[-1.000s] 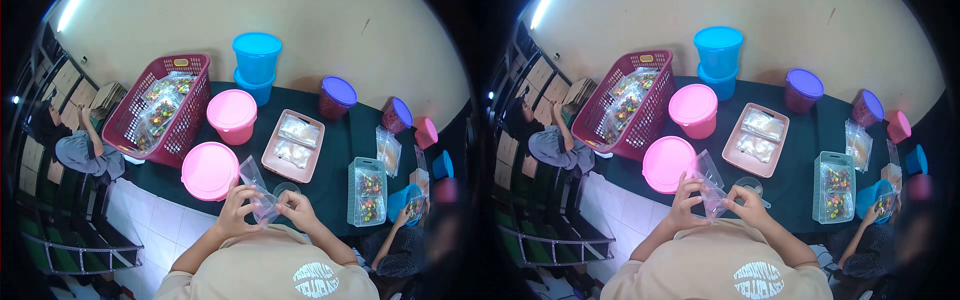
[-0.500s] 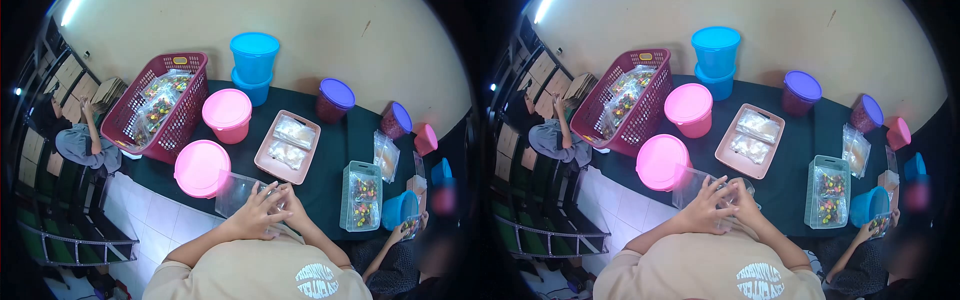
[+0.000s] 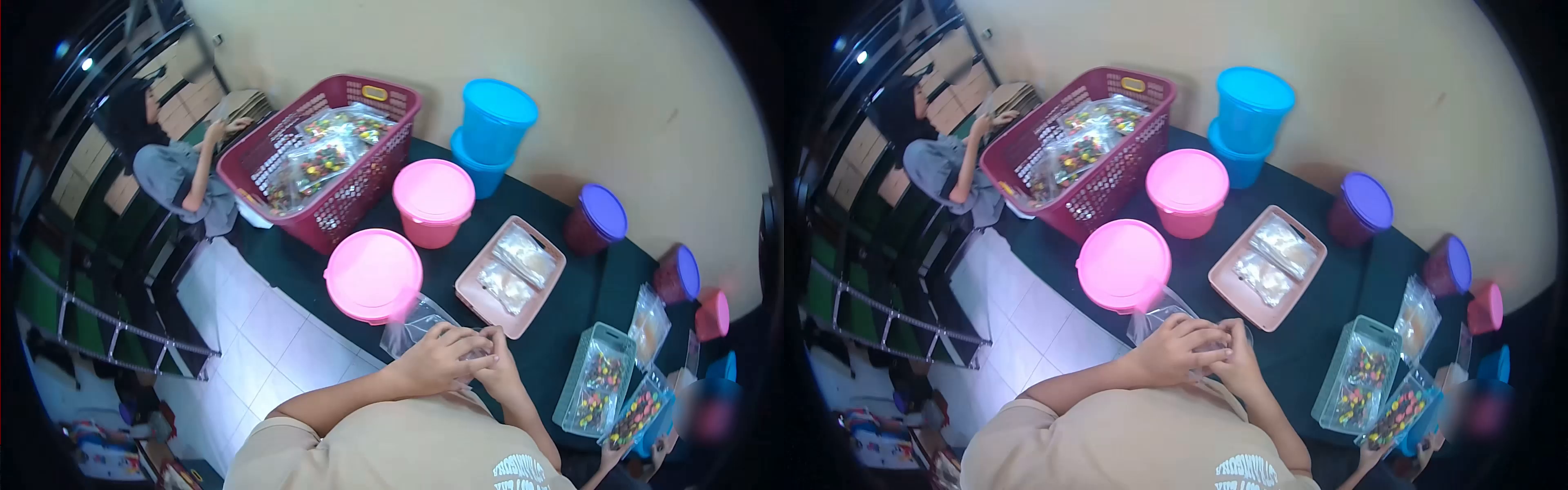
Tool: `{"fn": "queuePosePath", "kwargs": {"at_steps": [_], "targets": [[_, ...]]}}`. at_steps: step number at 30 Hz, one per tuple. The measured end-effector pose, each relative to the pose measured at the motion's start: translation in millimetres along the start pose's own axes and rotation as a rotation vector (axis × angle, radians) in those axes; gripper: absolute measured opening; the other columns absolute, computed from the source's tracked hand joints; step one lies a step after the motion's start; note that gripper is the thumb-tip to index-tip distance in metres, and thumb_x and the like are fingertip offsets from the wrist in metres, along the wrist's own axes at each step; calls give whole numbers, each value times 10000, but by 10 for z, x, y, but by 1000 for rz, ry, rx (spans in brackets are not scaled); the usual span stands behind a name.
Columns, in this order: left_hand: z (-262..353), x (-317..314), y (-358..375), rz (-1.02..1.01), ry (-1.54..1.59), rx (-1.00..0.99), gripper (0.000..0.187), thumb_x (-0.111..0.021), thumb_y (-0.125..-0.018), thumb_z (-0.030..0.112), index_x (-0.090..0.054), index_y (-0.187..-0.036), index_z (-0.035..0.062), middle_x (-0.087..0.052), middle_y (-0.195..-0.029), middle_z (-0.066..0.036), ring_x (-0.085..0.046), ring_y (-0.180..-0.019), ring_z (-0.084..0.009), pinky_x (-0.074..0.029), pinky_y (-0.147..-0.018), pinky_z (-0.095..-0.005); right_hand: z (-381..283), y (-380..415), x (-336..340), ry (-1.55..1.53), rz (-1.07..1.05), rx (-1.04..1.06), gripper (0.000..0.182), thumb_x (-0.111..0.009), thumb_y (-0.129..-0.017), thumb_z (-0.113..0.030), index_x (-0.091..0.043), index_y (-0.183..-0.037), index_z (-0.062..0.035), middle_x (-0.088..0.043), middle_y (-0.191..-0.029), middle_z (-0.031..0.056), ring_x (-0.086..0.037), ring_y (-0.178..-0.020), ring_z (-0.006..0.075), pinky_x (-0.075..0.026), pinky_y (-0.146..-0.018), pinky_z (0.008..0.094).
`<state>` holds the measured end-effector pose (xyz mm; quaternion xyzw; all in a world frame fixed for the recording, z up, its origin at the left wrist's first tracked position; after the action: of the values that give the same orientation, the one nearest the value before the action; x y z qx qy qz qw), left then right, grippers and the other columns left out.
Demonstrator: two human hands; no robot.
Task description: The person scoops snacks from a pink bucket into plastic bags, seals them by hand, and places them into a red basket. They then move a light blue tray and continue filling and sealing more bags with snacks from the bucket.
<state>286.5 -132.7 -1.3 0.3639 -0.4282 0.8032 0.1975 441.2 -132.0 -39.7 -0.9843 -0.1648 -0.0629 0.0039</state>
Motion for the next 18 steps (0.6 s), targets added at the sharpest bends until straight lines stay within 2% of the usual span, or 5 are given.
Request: {"fn": "queuePosePath", "kwargs": {"at_steps": [5,11,13,14,18], "targets": [[-16,107,116,87,-7,12,520,-751,-636,159,-555,-1118,165,-582,-1016,-25,-570,-999,-215,-395,-823,-384,-33,-106,-21,-173,-95,-94,356,-540,-763,84,-335,-1019,-53,-497,-865,81,-586,-783,133,-546,-570,250],[-85,318,398,191,194,118,577,-761,-631,99,-539,-1161,138,-592,-1116,-41,-573,-1005,-243,-398,-886,-412,-158,-156,-59,-35,-126,-28,335,-631,-762,20,-395,-988,-54,-560,-887,66,-563,-776,107,-478,-663,256],[-65,518,382,103,388,229,615,-764,-637,120,-520,-1201,125,-579,-1195,-52,-559,-1065,-260,-377,-946,-426,-231,-181,-54,-52,-139,5,323,-647,-763,3,-414,-981,-49,-564,-882,57,-559,-786,102,-463,-686,256],[-44,576,387,46,445,247,715,-799,-616,194,-485,-1257,148,-523,-1297,-79,-488,-1191,-295,-345,-988,-457,-263,-179,-61,-73,-180,-12,314,-651,-767,-8,-424,-982,-41,-558,-881,57,-553,-801,101,-452,-693,252],[1,903,284,-106,342,172,855,-835,-583,347,-432,-1332,261,-319,-1464,-144,-290,-1349,-373,-243,-1059,-562,-652,-240,-217,-20,-238,110,312,-639,-785,-34,-436,-1022,-28,-528,-888,57,-531,-833,100,-425,-703,244]]}}
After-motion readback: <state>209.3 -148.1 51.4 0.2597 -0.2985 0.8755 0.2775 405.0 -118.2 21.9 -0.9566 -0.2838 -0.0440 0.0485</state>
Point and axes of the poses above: each hand's wrist, its own y-axis away from the middle knuckle, its own x-axis out of the back of the hand, z = x × y, the point moved 2 cm from there along -y, towards the middle knuckle
